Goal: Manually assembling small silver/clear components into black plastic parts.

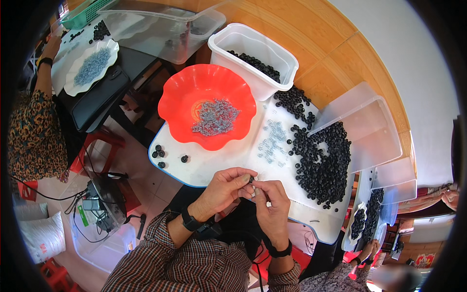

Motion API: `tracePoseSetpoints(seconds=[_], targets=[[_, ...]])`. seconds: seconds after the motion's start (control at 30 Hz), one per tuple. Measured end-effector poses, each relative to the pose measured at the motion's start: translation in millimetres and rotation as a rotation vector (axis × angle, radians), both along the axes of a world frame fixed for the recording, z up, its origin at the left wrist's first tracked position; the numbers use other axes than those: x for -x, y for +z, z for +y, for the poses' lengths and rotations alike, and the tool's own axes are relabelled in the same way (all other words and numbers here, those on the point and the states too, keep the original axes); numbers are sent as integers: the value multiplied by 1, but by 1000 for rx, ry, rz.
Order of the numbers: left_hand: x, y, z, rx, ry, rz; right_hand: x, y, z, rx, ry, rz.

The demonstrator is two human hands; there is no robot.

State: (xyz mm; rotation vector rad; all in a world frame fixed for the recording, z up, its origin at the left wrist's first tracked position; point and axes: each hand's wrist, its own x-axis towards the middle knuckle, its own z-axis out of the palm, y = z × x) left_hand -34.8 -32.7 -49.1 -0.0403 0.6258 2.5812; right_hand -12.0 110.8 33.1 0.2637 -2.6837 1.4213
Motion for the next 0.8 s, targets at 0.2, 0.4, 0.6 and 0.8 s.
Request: tracePoseSetpoints(seconds=[0.2,0.4,0.6,0.8], targets=[[-2,1,4,134,4,36,0,-6,4,-93,6,123],[-3,1,4,14,0,30,-5,-16,21,532,-138,-303],[-5,4,7,31,-10,-4,-8,-23,28,655,-143,-297],[-6,4,7,14,-22,5,-11,-18,25,580,-180,-273]])
